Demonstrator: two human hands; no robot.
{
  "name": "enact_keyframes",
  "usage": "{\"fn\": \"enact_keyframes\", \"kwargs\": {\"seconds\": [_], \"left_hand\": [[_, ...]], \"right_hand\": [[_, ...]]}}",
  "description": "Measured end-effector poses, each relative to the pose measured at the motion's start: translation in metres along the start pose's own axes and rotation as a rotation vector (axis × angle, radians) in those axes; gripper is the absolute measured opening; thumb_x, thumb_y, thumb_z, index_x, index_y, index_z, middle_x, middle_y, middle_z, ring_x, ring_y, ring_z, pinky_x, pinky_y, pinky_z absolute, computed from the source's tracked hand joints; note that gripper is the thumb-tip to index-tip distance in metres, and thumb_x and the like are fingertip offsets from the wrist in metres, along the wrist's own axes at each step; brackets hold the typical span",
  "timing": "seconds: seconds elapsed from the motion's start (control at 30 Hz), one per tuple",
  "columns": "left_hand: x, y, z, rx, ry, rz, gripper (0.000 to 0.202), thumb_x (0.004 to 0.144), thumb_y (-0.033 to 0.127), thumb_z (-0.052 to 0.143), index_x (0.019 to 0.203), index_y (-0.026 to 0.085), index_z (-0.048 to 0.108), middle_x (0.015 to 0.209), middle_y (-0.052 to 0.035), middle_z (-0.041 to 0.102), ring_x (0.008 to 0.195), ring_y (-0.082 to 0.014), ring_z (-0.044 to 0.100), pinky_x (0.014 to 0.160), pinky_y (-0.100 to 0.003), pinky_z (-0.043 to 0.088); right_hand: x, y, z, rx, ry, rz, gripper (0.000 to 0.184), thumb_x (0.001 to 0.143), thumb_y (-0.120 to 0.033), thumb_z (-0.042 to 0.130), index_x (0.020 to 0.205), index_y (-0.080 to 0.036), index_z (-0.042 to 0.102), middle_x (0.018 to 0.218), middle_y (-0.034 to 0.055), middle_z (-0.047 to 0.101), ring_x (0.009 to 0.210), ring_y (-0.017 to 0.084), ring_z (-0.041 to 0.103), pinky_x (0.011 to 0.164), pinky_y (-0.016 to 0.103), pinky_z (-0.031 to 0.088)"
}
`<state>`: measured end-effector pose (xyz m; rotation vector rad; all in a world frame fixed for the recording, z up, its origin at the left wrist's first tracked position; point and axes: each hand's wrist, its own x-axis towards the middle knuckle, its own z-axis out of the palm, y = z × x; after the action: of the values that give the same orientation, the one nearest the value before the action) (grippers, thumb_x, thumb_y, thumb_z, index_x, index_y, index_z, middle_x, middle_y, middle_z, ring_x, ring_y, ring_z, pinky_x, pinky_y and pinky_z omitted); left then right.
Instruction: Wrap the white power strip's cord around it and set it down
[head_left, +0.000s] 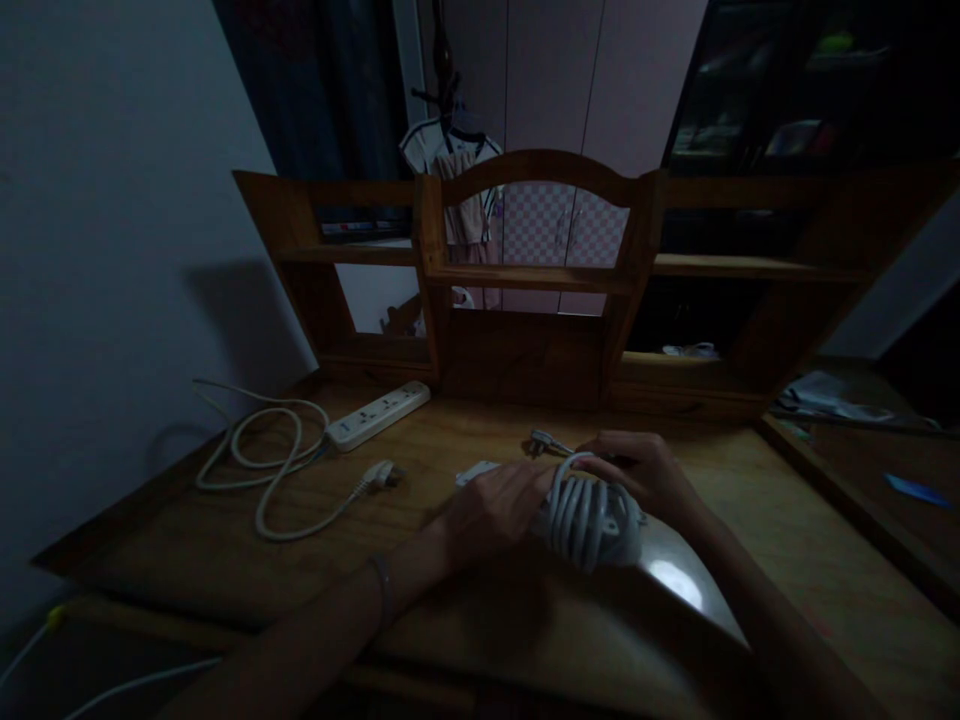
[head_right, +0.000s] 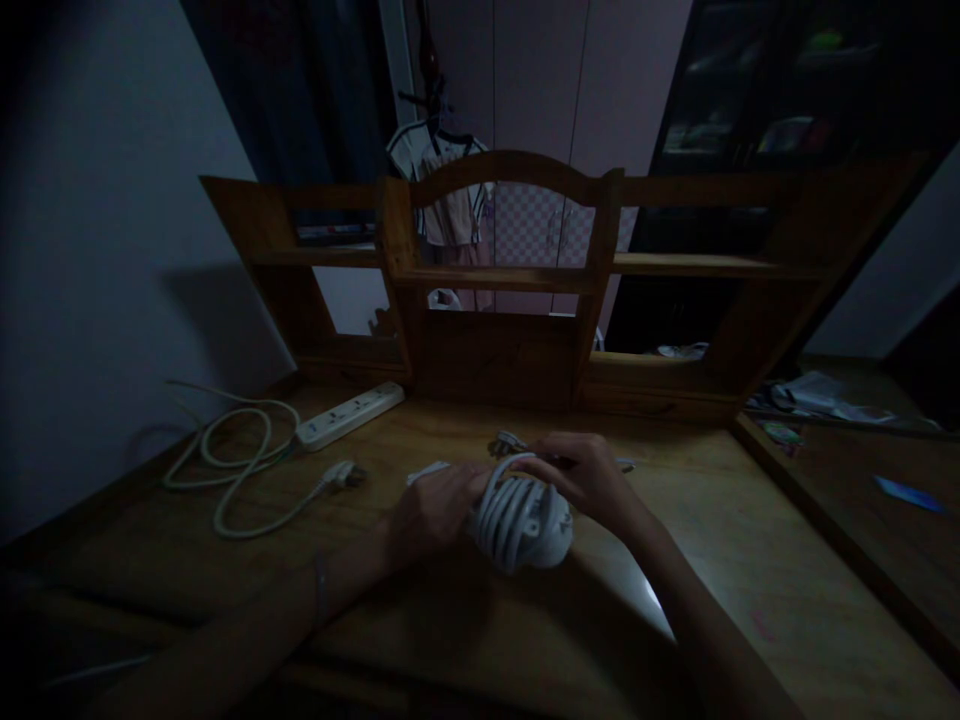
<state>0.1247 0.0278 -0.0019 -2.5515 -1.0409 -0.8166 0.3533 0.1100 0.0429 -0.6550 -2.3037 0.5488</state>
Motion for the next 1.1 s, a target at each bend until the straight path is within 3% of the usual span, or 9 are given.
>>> {"fn": "enact_keyframes", "kwargs": {"seconds": [0.17, 0.27, 0.37, 0.5, 0.57, 0.67, 0.8, 1.1], "left_hand": [[-0.002, 0.001, -0.002, -0.061, 0.072, -0.132, 0.056, 0.096, 0.030, 0.046, 0.145, 0.016, 0.023, 0.123, -0.0156, 0.061, 0.113, -0.0245, 0.060, 0.095, -0.037, 0.049], [-0.002, -0.002, 0.001, -0.158, 0.099, -0.172, 0.065, 0.090, 0.039, 0.056, 0.144, 0.016, 0.027, 0.124, -0.0148, 0.061, 0.113, -0.0256, 0.059, 0.098, -0.038, 0.048], [0.001, -0.003, 0.002, -0.268, 0.216, -0.307, 0.063, 0.085, 0.039, 0.064, 0.139, 0.020, 0.037, 0.128, -0.0130, 0.059, 0.114, -0.0249, 0.060, 0.098, -0.035, 0.048], [0.008, -0.003, -0.003, -0.486, 0.392, -0.716, 0.057, 0.069, 0.043, 0.078, 0.118, 0.021, 0.057, 0.113, -0.0094, 0.068, 0.101, -0.0258, 0.065, 0.086, -0.033, 0.053], [0.013, -0.006, -0.006, -0.707, 0.427, -0.890, 0.048, 0.070, 0.048, 0.076, 0.106, 0.018, 0.062, 0.099, -0.0091, 0.072, 0.089, -0.0250, 0.068, 0.077, -0.033, 0.055], [0.017, -0.015, -0.006, -1.084, 0.482, -1.032, 0.045, 0.076, 0.056, 0.067, 0.096, 0.016, 0.064, 0.084, -0.0081, 0.072, 0.069, -0.0216, 0.069, 0.061, -0.030, 0.055], [0.015, -0.029, 0.004, -1.252, 0.577, -1.103, 0.049, 0.071, 0.058, 0.071, 0.095, 0.015, 0.064, 0.084, -0.0079, 0.071, 0.065, -0.0184, 0.068, 0.055, -0.026, 0.053], [0.011, -0.032, 0.019, -1.392, 0.475, -1.269, 0.052, 0.070, 0.062, 0.071, 0.091, 0.014, 0.067, 0.077, -0.0075, 0.071, 0.062, -0.0171, 0.068, 0.054, -0.025, 0.054]], "right_hand": [[0.002, 0.002, 0.009, 0.007, 0.013, -0.001, 0.031, 0.093, -0.036, 0.054, 0.077, -0.014, 0.069, 0.067, 0.0023, 0.063, 0.061, 0.014, 0.058, 0.056, 0.022, 0.040], [-0.001, 0.009, 0.015, -0.074, 0.020, -0.048, 0.022, 0.093, -0.025, 0.050, 0.091, -0.015, 0.069, 0.077, 0.0049, 0.066, 0.069, 0.016, 0.061, 0.062, 0.024, 0.043], [-0.003, 0.015, 0.022, -0.265, 0.101, -0.117, 0.021, 0.093, -0.020, 0.047, 0.099, -0.015, 0.067, 0.087, 0.0079, 0.066, 0.074, 0.017, 0.062, 0.065, 0.024, 0.043], [-0.003, 0.015, 0.031, -0.522, 0.202, -0.157, 0.026, 0.098, -0.026, 0.044, 0.112, -0.015, 0.063, 0.084, 0.0064, 0.062, 0.068, 0.014, 0.058, 0.058, 0.023, 0.037], [-0.002, 0.013, 0.034, -0.576, 0.211, -0.162, 0.029, 0.099, -0.027, 0.044, 0.122, -0.016, 0.059, 0.084, 0.0054, 0.062, 0.067, 0.013, 0.057, 0.058, 0.023, 0.035], [-0.002, 0.013, 0.038, -0.624, 0.223, -0.166, 0.031, 0.100, -0.026, 0.044, 0.127, -0.017, 0.056, 0.085, 0.0043, 0.062, 0.068, 0.012, 0.057, 0.058, 0.024, 0.035], [-0.004, 0.017, 0.042, -0.695, 0.218, -0.192, 0.029, 0.100, -0.025, 0.045, 0.125, -0.019, 0.057, 0.082, 0.0027, 0.062, 0.064, 0.011, 0.055, 0.054, 0.025, 0.032], [-0.007, 0.019, 0.045, -0.759, 0.175, -0.218, 0.025, 0.098, -0.020, 0.047, 0.119, -0.020, 0.060, 0.079, 0.0019, 0.062, 0.062, 0.011, 0.055, 0.055, 0.025, 0.032]]}}
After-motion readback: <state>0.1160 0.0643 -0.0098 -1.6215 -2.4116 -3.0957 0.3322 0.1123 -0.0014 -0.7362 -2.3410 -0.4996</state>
